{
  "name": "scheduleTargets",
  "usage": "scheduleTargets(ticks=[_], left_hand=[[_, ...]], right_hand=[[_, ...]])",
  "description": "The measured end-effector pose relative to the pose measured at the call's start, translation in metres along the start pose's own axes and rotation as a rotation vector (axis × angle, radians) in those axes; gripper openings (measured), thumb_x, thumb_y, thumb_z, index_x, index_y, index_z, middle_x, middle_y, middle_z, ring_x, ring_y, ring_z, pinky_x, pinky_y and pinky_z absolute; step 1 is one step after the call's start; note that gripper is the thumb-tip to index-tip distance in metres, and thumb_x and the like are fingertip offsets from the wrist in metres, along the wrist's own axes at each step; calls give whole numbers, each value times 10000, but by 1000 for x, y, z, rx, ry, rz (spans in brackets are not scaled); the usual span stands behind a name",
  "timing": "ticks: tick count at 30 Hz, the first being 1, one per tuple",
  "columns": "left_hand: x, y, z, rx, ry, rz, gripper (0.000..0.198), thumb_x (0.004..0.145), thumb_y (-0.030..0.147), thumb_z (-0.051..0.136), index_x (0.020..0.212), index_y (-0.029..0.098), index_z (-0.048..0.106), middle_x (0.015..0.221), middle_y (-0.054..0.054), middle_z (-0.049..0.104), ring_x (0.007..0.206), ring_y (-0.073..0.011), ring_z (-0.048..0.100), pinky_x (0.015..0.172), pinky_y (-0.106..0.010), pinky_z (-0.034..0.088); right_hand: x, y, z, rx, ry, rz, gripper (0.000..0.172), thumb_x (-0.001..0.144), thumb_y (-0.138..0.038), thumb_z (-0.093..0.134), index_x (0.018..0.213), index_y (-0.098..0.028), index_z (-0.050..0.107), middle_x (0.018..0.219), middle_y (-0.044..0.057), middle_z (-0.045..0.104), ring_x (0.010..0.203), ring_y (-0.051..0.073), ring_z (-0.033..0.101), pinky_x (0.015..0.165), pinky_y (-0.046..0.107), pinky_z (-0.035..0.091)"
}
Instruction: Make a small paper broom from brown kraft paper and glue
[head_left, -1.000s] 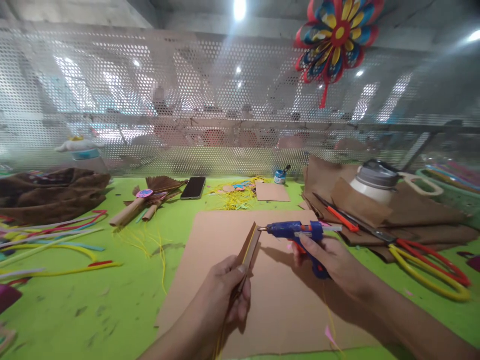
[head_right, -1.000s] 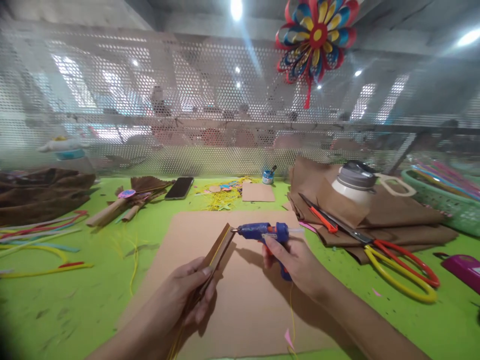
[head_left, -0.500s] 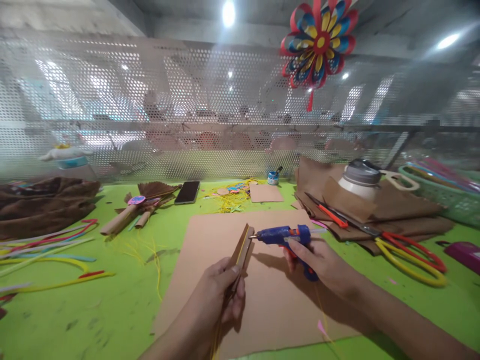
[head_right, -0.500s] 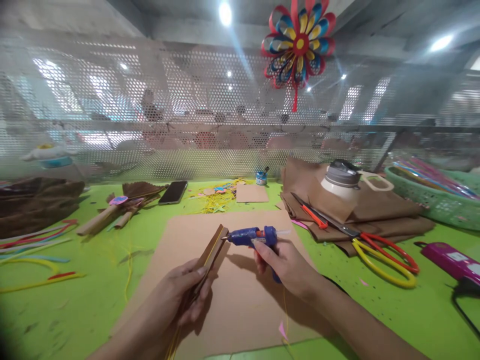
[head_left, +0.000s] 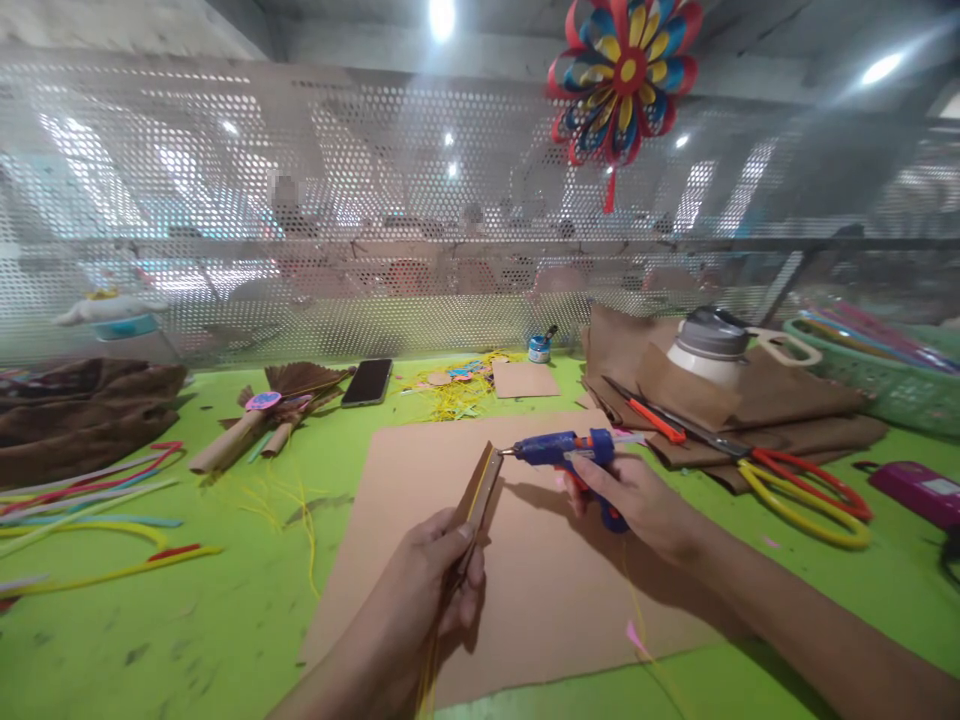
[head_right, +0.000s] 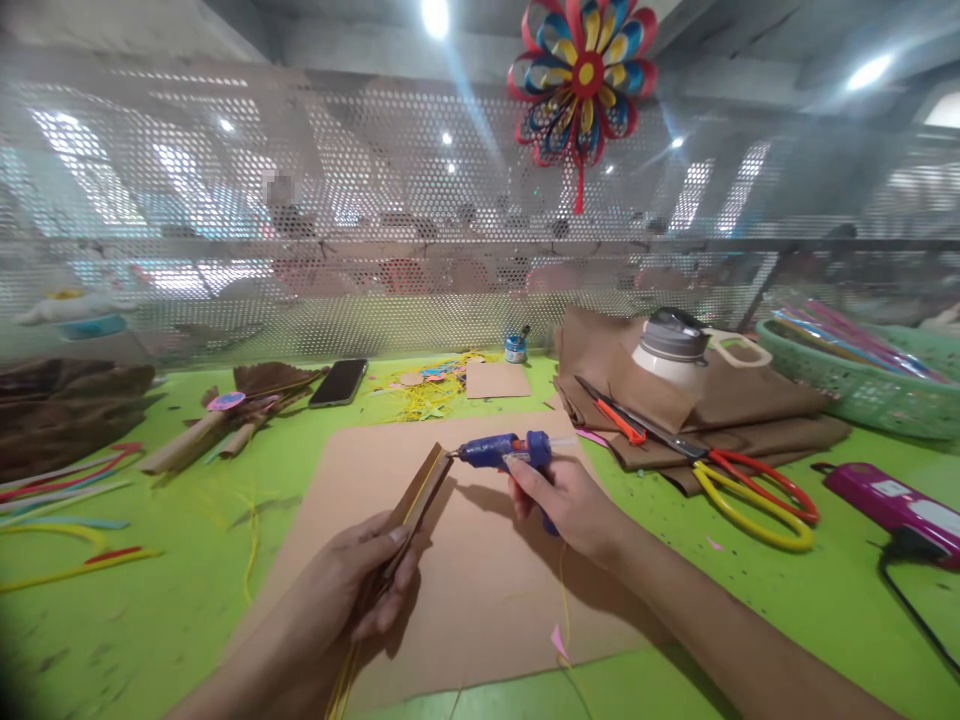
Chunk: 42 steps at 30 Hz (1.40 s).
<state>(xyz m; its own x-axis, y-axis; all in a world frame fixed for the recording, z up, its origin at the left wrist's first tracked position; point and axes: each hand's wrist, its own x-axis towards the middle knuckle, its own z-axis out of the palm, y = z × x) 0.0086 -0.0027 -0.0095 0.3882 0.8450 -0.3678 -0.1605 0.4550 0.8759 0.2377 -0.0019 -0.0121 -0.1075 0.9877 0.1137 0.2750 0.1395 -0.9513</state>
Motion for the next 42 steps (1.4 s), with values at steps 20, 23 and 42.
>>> scheduleTargets(ticks=[20, 23, 42], left_hand=[[2, -8, -4, 13, 6, 27, 179, 823, 311, 521, 725, 170, 470, 476, 61, 442, 311, -35, 323, 340, -163, 184], [3, -6, -4, 15, -21, 17, 209, 826, 326, 513, 699, 165, 473, 455, 62, 420, 303, -33, 303, 339, -170, 168], [2, -9, -3, -1, 16, 47, 188, 805, 325, 546, 720, 168, 485, 457, 59, 424, 305, -37, 300, 335, -172, 186]], right_hand=[[1, -2, 4, 176, 13, -4, 428, 896, -512, 466, 716, -143, 585, 719, 41, 589, 678, 159, 547, 679, 318, 412], [1, 3, 4, 237, 9, 1, 414, 895, -500, 481, 727, -138, 591, 718, 40, 581, 657, 152, 540, 660, 313, 415], [-6, -3, 3, 316, -61, 33, 359, 879, -471, 528, 782, -140, 627, 733, 42, 601, 671, 151, 550, 657, 304, 427]])
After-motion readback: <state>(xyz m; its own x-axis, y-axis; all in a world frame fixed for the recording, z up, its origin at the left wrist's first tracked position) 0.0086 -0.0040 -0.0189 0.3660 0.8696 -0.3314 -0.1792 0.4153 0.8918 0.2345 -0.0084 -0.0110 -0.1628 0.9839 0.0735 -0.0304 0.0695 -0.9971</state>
